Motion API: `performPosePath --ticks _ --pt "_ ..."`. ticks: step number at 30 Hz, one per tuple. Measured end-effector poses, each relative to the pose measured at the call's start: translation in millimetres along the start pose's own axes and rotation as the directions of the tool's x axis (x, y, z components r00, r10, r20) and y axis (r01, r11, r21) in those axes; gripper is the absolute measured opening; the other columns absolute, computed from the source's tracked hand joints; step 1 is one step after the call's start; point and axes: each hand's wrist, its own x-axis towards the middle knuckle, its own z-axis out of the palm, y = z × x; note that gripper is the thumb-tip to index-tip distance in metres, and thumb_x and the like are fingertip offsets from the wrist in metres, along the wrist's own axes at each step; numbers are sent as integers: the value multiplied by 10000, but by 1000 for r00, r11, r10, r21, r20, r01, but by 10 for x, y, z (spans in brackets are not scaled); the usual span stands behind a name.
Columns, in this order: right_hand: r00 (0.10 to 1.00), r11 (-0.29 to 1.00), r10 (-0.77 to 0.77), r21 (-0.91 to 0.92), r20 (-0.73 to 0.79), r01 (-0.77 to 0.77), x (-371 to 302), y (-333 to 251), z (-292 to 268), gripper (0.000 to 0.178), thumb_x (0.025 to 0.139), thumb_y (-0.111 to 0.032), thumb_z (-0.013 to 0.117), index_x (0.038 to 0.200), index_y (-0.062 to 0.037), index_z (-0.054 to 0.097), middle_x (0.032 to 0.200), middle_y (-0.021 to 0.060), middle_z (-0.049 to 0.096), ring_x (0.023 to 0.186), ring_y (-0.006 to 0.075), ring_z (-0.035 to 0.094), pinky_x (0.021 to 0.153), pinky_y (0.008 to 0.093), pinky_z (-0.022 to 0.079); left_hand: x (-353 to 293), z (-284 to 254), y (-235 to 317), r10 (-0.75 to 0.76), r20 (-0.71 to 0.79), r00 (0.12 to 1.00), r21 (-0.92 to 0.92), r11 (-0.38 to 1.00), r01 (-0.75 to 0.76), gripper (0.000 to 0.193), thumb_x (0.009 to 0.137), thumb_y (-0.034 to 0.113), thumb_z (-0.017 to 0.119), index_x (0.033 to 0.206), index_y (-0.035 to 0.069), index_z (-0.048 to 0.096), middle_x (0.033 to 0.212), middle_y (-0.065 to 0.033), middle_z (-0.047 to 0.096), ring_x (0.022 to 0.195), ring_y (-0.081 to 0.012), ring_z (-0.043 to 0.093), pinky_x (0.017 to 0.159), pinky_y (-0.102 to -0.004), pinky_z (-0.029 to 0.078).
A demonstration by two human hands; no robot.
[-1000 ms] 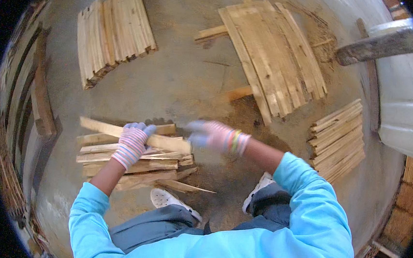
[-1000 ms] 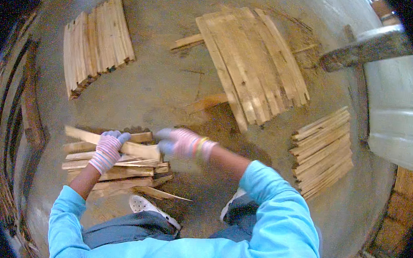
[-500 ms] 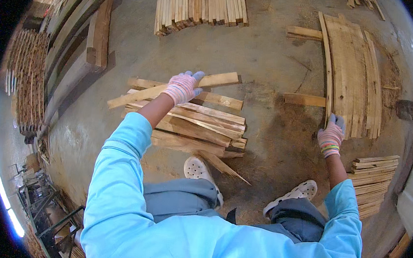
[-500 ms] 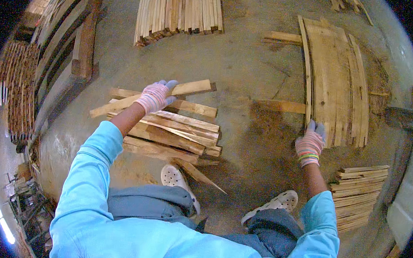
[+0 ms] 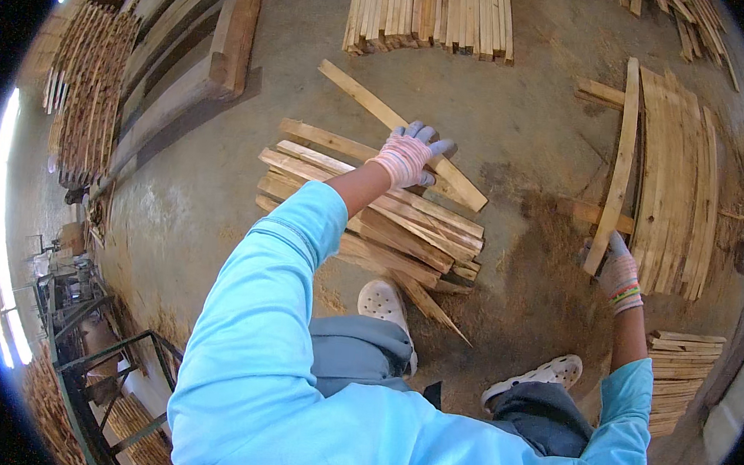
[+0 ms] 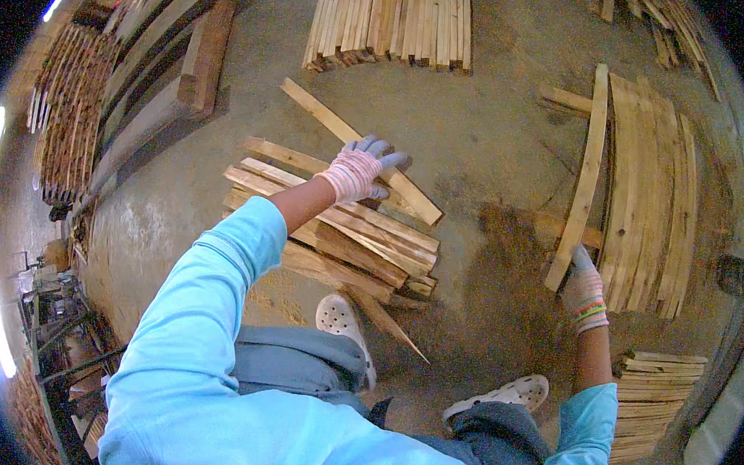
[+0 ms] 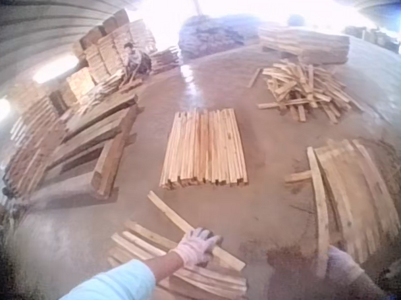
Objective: The person repeatedly picks up thin wooden planks from a pile on the floor and places them into a neat stack. The person handles the planks one at a time, aligning them before adding them to the growing stack.
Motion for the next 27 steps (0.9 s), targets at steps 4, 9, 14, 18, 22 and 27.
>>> performPosePath --ticks 4,9,14,18,22,27 --pt "999 997 39 70 -12 -38 -51 -67 -130 467 1052 -444 461 1311 -62 529 1078 135 635 987 313 633 854 485 541 -99 -4 -351 -178 -57 982 -18 984 177 808 814 310 758 1517 219 372 1480 -182 456 1366 -412 425 1125 -518 368" --pt "965 970 -128 -172 230 170 -29 -98 -224 667 1051 -564 299 1398 -29 498 1298 182 618 1140 365 584 1011 537 443 -167 72 -856 -485 -10 874 -150 865 479 731 863 223 674 1519 171 356 1391 -254 532 1263 -422 536 1091 -482 420" --pt "979 985 38 156 200 -71 -21 -92 -286 756 1038 -598 252 1456 4 439 1344 221 589 1183 402 570 1038 532 439 -122 225 -652 -423 135 896 -533 731 425 712 973 386 576 1572 172 255 1399 -289 536 1307 -444 503 1095 -440 400" --pt "997 999 -21 -31 75 24 17 -72 -317 369 1028 -178 413 1318 9 545 1267 186 625 1067 341 643 903 455 542 104 381 -414 -394 252 884 -714 541 445 698 999 482 541 1561 152 290 1414 -255 534 1175 -362 614 898 -410 537" --pt "994 938 -78 -332 76 99 -30 -89 -251 562 910 -172 684 1419 -8 511 1265 106 655 1140 215 607 972 360 481 308 526 -402 -510 305 804 -838 257 481 513 970 506 579 1384 219 481 1105 -156 649 699 -243 637 602 -399 542" --pt "996 889 -78 -449 35 86 -116 -120 -190 642 887 -177 747 1445 -19 470 1246 95 640 1115 217 620 915 394 524 161 559 -464 -623 228 748 -917 120 379 518 930 402 679 1347 192 454 1076 -122 624 786 -215 603 573 -396 524"
